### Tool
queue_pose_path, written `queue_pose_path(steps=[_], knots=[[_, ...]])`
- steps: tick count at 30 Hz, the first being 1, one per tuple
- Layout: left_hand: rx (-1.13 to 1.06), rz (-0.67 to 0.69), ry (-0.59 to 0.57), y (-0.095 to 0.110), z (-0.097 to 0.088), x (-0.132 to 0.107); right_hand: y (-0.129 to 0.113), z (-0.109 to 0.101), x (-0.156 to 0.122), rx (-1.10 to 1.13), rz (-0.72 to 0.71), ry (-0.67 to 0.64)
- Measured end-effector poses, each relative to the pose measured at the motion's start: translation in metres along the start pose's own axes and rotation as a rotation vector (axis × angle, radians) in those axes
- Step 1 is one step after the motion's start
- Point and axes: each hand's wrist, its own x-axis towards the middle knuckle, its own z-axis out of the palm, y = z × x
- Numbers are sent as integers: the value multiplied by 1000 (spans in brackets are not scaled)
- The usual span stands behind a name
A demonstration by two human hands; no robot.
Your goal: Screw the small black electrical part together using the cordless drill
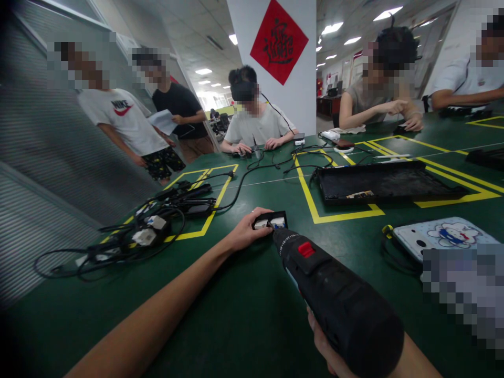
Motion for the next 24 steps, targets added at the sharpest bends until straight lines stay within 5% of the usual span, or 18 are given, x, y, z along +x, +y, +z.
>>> queue_pose_path(steps=[5, 24], knots=[[-4, 14, -1, -1, 1, 0, -24, -13, 1, 56, 5, -49], [-41, -3, -17, 4, 0, -1, -38, -13, -2, 66, 147, -130]])
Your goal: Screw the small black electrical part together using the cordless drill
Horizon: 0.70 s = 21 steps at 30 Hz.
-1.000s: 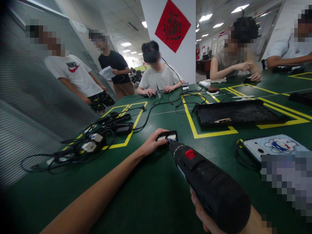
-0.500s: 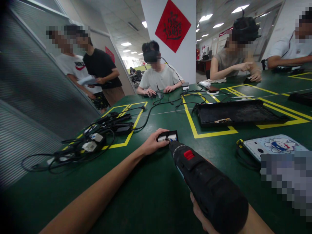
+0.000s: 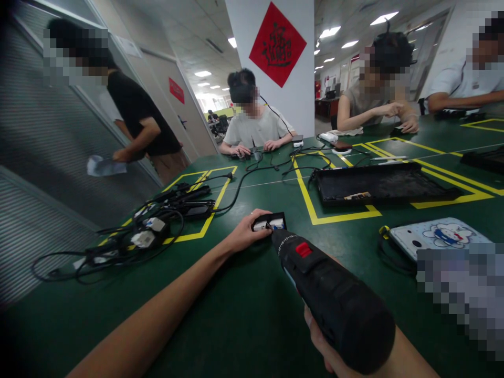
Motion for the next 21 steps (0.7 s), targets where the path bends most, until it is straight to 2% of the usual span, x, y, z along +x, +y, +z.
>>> queue_pose_path(steps=[10, 19, 21], knots=[[45, -2, 6, -2, -1, 0, 4, -3, 0, 28, 77, 5], [77, 18, 10, -4, 0, 0, 1, -2, 1, -9, -50, 51], [79, 22, 5, -3, -1, 0, 2, -3, 2, -10, -43, 49]])
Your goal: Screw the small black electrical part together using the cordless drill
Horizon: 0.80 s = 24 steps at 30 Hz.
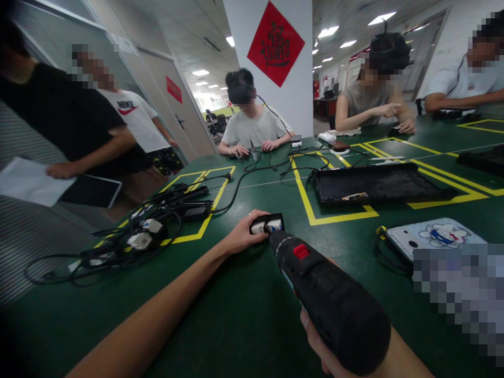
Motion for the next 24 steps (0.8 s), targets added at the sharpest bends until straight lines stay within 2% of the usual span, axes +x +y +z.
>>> queue_pose_path(steps=[4, 7, 17, 24], knots=[[12, -10, -4, 2, -1, 0, 3, -1, -1, 69, 126, -41], [10, -26, -3, 1, -1, 0, 5, 0, -1, 97, 167, -46], [-36, -26, -14, -2, 0, 1, -1, 2, -3, 72, 91, -14], [-46, -22, -21, -1, 0, 1, -4, 5, -6, 61, 115, -11]])
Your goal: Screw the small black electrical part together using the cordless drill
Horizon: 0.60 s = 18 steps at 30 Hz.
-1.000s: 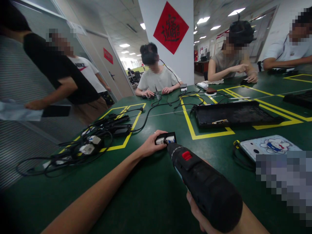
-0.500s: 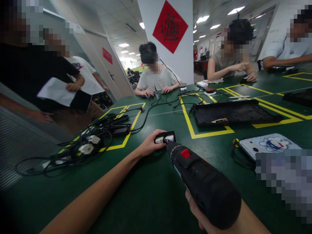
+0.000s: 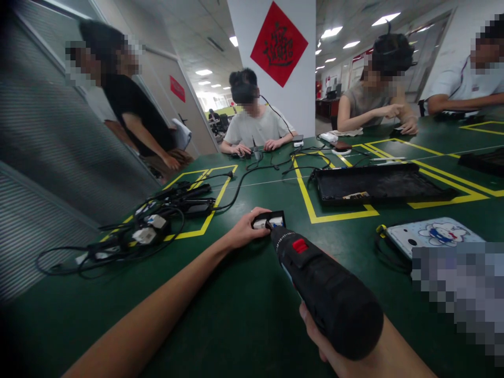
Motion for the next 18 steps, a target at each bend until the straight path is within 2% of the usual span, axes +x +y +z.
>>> queue_pose_path(steps=[4, 11, 18], knots=[[-6, 3, -3, 1, -1, 0, -3, 0, -1, 6, -9, 33], [21, 20, -5, -1, -3, 0, 2, -3, 3, 2, 69, 2], [37, 7, -10, -2, -3, 0, 2, -2, 3, -39, -10, 16]])
